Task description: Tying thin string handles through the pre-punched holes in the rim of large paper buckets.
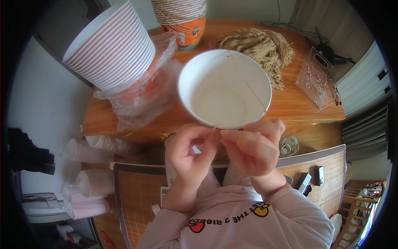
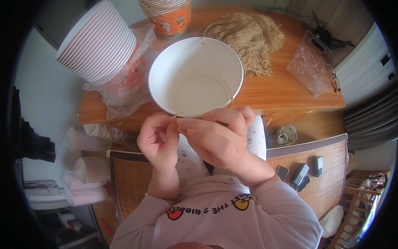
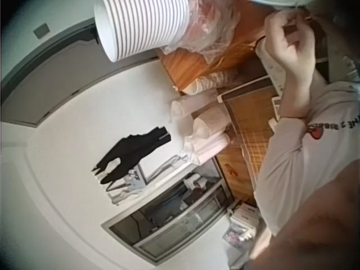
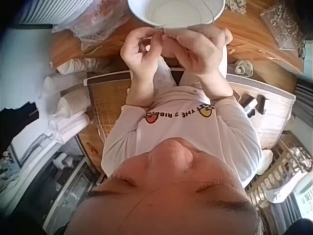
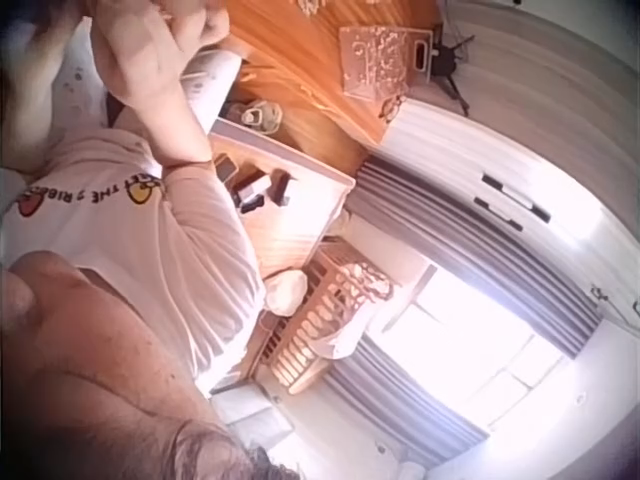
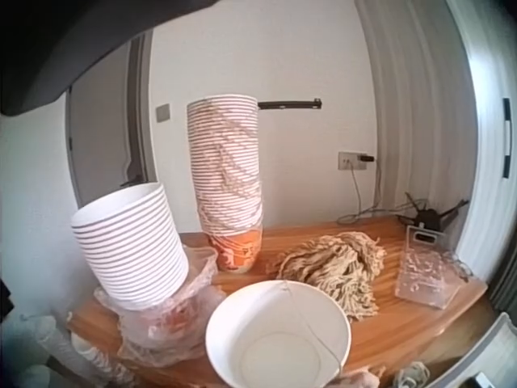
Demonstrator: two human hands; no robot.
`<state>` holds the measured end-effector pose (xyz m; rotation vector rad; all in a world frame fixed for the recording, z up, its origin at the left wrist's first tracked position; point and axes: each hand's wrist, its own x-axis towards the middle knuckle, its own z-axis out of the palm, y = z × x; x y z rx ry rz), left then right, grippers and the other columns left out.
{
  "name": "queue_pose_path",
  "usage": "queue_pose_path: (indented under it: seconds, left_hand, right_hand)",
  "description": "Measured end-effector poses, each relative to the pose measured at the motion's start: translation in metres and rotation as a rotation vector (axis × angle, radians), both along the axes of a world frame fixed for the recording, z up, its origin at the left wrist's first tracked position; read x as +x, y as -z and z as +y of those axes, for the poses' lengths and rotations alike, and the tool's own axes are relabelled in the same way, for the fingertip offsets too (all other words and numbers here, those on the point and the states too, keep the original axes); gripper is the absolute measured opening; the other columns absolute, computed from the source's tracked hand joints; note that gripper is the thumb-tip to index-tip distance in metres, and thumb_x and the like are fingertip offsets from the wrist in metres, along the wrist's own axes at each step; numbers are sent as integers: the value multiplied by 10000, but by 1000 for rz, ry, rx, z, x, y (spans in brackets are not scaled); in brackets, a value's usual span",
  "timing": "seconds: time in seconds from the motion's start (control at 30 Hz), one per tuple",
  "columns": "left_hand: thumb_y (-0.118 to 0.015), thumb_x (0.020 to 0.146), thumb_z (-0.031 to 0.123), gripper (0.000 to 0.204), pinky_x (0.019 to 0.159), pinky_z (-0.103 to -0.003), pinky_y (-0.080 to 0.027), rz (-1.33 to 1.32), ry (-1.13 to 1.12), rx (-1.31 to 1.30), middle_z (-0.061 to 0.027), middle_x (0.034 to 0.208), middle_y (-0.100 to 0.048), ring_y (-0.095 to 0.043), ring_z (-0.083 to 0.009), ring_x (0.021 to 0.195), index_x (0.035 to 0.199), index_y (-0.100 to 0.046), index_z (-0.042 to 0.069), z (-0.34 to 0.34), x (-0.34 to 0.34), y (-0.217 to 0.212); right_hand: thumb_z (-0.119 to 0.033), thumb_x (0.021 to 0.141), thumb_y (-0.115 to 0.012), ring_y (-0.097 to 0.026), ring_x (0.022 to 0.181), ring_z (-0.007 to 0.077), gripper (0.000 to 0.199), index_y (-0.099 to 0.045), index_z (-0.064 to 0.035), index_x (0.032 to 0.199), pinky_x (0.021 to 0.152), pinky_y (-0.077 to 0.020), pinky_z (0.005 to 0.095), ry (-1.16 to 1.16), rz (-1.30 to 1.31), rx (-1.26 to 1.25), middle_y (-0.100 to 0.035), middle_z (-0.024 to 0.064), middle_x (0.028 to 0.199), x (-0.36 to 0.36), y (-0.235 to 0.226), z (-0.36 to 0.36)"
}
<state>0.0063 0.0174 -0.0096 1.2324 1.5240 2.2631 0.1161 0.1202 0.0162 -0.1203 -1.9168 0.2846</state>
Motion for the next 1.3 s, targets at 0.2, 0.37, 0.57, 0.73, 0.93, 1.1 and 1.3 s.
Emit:
queue_pose_path:
  seconds: [0.2, 0.37, 0.57, 0.73, 0.93, 1.1, 1.3]
  left_hand:
    - [-669, 789, -106, 168, 631, -210, -511, 4, -44, -12, -85, 903, -638, -622, -108, 744, 939, -633, -40, -2, 2, -2]
    - [-679, 776, -82, 152, 590, -211, -473, 141, -102, -24, -89, 871, -648, -614, -115, 686, 913, -650, -24, -4, -1, 0]
    - [-711, 740, -40, 172, 574, -212, -456, 265, -149, 12, -98, 852, -668, -607, -136, 627, 901, -658, -10, -2, 0, -5]
    - [-714, 754, -31, 157, 573, -212, -465, 167, -230, 7, -83, 832, -673, -611, -127, 629, 897, -654, -5, -1, 7, -6]
    - [-691, 775, -52, 136, 577, -212, -469, 244, -235, -38, -80, 812, -666, -613, -123, 640, 895, -639, -15, -3, 5, -6]
    - [-662, 827, -53, 114, 591, -189, -440, 194, -114, -36, -72, 846, -642, -565, -80, 675, 925, -608, -33, -4, 5, -6]
    - [-671, 802, -51, 120, 531, -182, -391, 39, -74, -13, -52, 828, -631, -513, -56, 614, 893, -609, -4, -4, 7, 3]
  right_hand:
    - [-106, 650, -794, -548, 885, 120, 433, -599, -183, 1029, 789, -296, 310, 84, -70, 40, -707, -123, 1026, -5, -7, -5]
    - [-74, 656, -771, -553, 904, 128, 448, -533, -185, 1019, 812, -297, 324, -9, -39, 80, -705, -124, 1015, -8, -4, 5]
    - [-42, 650, -765, -533, 885, 114, 258, -582, -181, 768, 823, -291, 314, -54, -126, -31, -699, -126, 967, -4, -11, 0]
    - [-57, 646, -781, -523, 871, 99, 229, -594, -185, 681, 815, -289, 305, -26, -114, -65, -700, -129, 951, -5, -8, -2]
    - [-76, 634, -795, -522, 849, 83, 217, -622, -190, 698, 799, -291, 295, -9, -81, -52, -701, -132, 946, -7, -9, -2]
    - [-92, 630, -802, -522, 835, 82, 219, -627, -190, 719, 791, -288, 294, 3, -67, -79, -706, -130, 943, -8, -8, -2]
    - [-94, 681, -800, -528, 841, 104, 415, -467, -173, 916, 775, -278, 309, -34, -80, 53, -721, -97, 1003, -5, -3, 4]
